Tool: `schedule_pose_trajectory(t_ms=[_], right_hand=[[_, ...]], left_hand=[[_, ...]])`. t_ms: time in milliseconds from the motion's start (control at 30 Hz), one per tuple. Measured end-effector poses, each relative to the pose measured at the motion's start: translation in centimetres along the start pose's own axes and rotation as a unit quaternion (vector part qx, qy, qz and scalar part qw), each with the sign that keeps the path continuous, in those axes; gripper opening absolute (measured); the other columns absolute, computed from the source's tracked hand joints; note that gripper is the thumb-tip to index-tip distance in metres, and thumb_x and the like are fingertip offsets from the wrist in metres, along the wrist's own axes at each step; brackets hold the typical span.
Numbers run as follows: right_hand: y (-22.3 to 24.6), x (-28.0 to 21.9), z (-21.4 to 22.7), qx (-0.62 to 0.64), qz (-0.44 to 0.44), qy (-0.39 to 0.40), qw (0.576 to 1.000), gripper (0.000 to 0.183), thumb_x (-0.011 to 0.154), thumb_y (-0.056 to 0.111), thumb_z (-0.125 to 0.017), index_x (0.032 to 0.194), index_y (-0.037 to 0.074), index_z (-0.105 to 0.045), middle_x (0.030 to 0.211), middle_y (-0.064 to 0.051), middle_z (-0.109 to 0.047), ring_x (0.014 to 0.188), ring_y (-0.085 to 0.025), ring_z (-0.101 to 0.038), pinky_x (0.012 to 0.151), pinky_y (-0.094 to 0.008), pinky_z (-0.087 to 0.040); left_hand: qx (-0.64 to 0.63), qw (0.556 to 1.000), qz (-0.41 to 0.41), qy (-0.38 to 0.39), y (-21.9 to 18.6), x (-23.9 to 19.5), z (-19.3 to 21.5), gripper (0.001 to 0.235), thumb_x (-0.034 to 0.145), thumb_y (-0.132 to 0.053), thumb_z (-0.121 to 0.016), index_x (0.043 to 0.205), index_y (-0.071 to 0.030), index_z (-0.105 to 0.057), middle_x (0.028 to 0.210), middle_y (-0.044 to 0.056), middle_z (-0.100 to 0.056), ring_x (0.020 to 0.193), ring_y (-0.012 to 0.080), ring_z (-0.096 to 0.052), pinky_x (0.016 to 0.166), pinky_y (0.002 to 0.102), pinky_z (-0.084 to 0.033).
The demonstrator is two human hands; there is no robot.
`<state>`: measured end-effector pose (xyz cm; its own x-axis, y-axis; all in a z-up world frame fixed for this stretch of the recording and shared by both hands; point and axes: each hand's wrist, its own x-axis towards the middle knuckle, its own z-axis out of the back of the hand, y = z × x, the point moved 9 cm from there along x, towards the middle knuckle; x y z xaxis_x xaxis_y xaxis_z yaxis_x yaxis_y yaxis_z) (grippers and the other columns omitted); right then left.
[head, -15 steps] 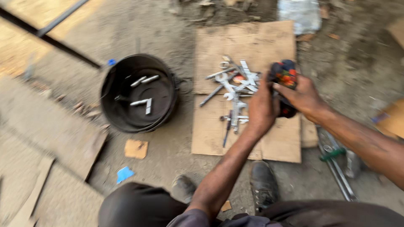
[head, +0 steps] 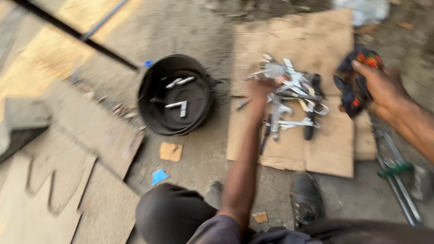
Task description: The person sits on the ground and wipes various metal tools with a cloth, then places them into a black bucket. The tools include wrenches, sockets, and screwdrivers.
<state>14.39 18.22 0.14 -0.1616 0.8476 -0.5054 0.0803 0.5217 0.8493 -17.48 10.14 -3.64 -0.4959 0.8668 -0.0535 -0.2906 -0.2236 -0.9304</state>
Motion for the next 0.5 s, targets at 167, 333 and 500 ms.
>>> schedule_pose_trajectory(t_ms=[167,333,500], right_hand=[[2.9,0.5,3.8,0.024,0.102,-0.017,0.994,0.029,0.105,0.036,-0.068,0.123,0.012,-0.068,0.108,0.002,-0.071,0.092,-0.01,-0.071,0.083,-0.035,-0.061],[4.8,0.7,11.6,-0.124,0.151,-0.139,0.971,0.04,0.105,0.046,-0.058,0.124,0.011,-0.067,0.108,-0.001,-0.07,0.096,-0.012,-0.069,0.089,-0.036,-0.059],[5.3,0.4,11.4,-0.213,0.125,-0.097,0.964,0.053,0.103,0.053,-0.044,0.127,0.01,-0.062,0.11,-0.006,-0.07,0.099,-0.017,-0.07,0.092,-0.04,-0.06]], left_hand=[[0.179,0.939,-0.031,-0.294,7.9,3.7,19.7,0.021,0.097,-0.016,-0.066,0.094,0.005,-0.065,0.086,0.015,-0.071,0.073,0.0241,-0.066,0.063,0.04,-0.055],[-0.342,0.814,0.15,-0.444,17.3,2.1,27.5,0.029,0.096,-0.011,-0.056,0.108,0.016,-0.056,0.096,0.023,-0.069,0.083,0.0316,-0.071,0.07,0.043,-0.062],[-0.411,0.829,0.094,-0.369,13.7,2.8,21.7,0.042,0.092,-0.009,-0.047,0.12,0.021,-0.053,0.106,0.029,-0.068,0.092,0.0371,-0.075,0.076,0.045,-0.067]])
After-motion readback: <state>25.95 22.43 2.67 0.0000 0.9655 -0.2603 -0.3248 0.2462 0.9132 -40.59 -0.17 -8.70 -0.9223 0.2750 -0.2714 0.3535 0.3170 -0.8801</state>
